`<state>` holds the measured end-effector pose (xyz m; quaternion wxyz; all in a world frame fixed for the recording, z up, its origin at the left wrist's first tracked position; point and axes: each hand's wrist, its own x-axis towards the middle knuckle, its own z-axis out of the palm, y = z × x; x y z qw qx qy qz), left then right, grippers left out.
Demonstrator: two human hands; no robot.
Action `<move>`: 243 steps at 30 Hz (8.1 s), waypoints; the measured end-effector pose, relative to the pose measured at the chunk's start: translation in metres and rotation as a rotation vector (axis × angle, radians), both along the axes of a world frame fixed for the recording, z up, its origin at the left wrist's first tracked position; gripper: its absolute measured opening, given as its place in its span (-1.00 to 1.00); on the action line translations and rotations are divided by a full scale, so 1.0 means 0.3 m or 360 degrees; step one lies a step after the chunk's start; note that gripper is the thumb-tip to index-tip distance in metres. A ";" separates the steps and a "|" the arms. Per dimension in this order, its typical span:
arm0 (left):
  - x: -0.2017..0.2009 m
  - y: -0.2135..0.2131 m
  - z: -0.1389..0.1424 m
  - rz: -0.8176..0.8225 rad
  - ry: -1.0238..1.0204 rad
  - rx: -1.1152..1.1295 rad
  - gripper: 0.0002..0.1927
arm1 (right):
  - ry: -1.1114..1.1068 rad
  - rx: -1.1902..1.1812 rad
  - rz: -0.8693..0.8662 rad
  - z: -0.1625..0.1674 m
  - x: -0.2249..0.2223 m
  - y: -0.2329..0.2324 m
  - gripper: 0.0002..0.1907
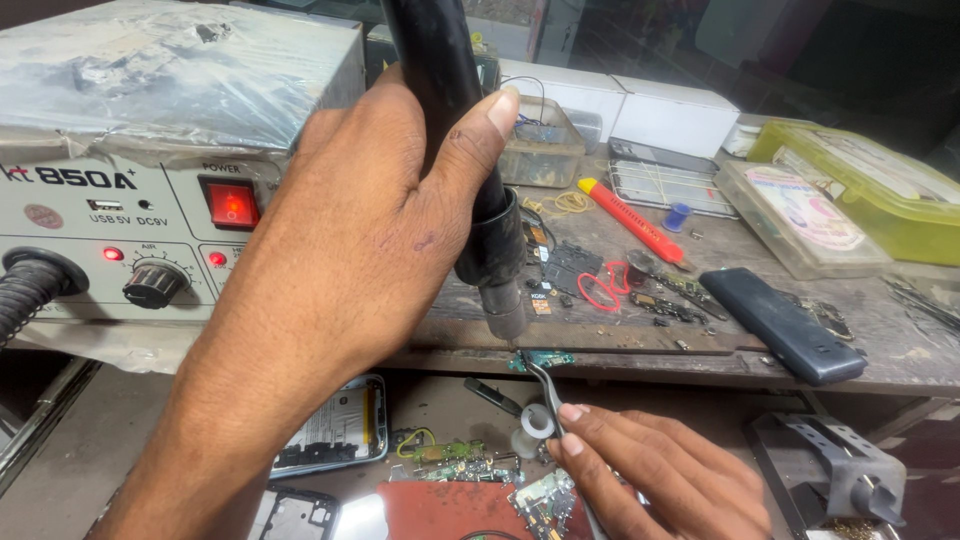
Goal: The person uses a hot air rework station and tweezers to remove a small component from a green circuit board. They then turn off the rework station and inspect the board and removed component with the tweezers.
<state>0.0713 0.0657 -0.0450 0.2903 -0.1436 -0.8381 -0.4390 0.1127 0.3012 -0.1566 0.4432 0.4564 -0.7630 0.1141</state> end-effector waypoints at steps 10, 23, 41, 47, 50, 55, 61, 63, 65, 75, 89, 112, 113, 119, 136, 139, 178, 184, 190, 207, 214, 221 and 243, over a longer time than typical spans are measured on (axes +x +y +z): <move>-0.008 0.014 -0.007 -0.0009 0.0012 -0.0003 -0.47 | 0.0015 0.0033 -0.0063 -0.026 0.002 0.017 -0.72; -0.007 0.019 -0.004 0.0009 -0.0054 0.0007 -0.48 | 0.0143 -0.0069 -0.0177 -0.073 -0.003 -0.007 -0.77; 0.006 0.004 -0.009 -0.0055 0.0041 0.0035 -0.50 | 0.0215 -0.0014 -0.0227 -0.061 0.005 -0.023 -0.82; 0.007 0.009 -0.004 0.0011 -0.0010 -0.0003 -0.47 | 0.0247 0.0075 -0.0202 -0.051 0.004 -0.011 -0.82; 0.007 0.010 -0.004 0.0004 0.0028 -0.0019 -0.46 | 0.0229 0.0084 -0.0182 -0.045 0.010 -0.011 -0.80; -0.002 -0.009 0.001 0.0028 0.0035 -0.0041 -0.43 | 0.0243 0.0090 -0.0154 -0.022 0.004 -0.039 -0.79; -0.004 -0.042 0.019 -0.0024 0.0052 -0.0019 -0.46 | 0.0264 0.0059 -0.0144 -0.008 -0.003 -0.074 -0.77; -0.001 -0.046 0.027 -0.0020 0.0039 -0.0012 -0.46 | 0.0267 0.0055 -0.0144 -0.007 -0.003 -0.075 -0.77; 0.004 -0.052 0.035 0.0012 0.0031 -0.0020 -0.46 | 0.0260 0.0046 -0.0142 -0.009 0.000 -0.077 -0.77; 0.010 -0.073 0.049 -0.0010 0.0008 0.0001 -0.47 | 0.0234 0.0250 -0.0169 0.036 0.015 -0.061 -0.77; 0.060 -0.072 0.098 -0.0040 0.0015 0.0016 -0.50 | 0.0273 0.0500 -0.0087 0.086 0.044 -0.024 -0.87; 0.084 -0.084 0.145 0.0030 -0.0091 -0.0035 -0.52 | 0.0216 0.0396 -0.0186 0.081 0.080 -0.037 -0.81; 0.083 -0.084 0.145 0.0052 -0.0149 -0.0039 -0.52 | 0.0205 0.0368 -0.0186 0.083 0.082 -0.042 -0.81; 0.088 -0.089 0.159 -0.0027 0.0046 -0.0001 -0.50 | -0.0369 0.0077 -0.0097 0.143 0.132 -0.027 -0.67; 0.178 -0.144 0.299 0.0058 0.0077 -0.0043 -0.46 | -0.1823 -0.0657 -0.0572 -0.024 0.174 0.119 -0.88; 0.204 -0.178 0.326 0.0170 0.0181 -0.0121 -0.40 | -0.1800 -0.0611 -0.0373 -0.042 0.209 0.117 -0.89; 0.131 -0.198 0.240 0.0221 0.0125 0.0057 -0.46 | -0.0593 -0.0459 -0.0307 0.287 -0.088 -0.102 -0.77; 0.135 -0.201 0.234 0.0232 0.0121 0.0049 -0.47 | -0.0675 -0.0413 -0.0277 0.287 -0.090 -0.107 -0.75; 0.139 -0.200 0.242 0.0188 0.0128 0.0048 -0.53 | -0.0561 -0.0371 -0.0253 0.294 -0.113 -0.123 -0.74; 0.125 -0.216 0.243 0.0237 0.0072 -0.0029 -0.43 | -0.0525 -0.0280 -0.0211 0.295 -0.141 -0.160 -0.73; 0.123 -0.222 0.235 0.0195 0.0157 -0.0019 -0.48 | -0.0553 -0.0321 -0.0239 0.292 -0.147 -0.191 -0.73; 0.121 -0.225 0.232 0.0202 0.0154 -0.0039 -0.47 | -0.0493 -0.0395 -0.0322 0.289 -0.149 -0.219 -0.81; 0.104 -0.241 0.222 0.0193 0.0232 -0.0034 -0.47 | -0.0627 -0.0629 -0.0469 0.277 -0.176 -0.251 -0.85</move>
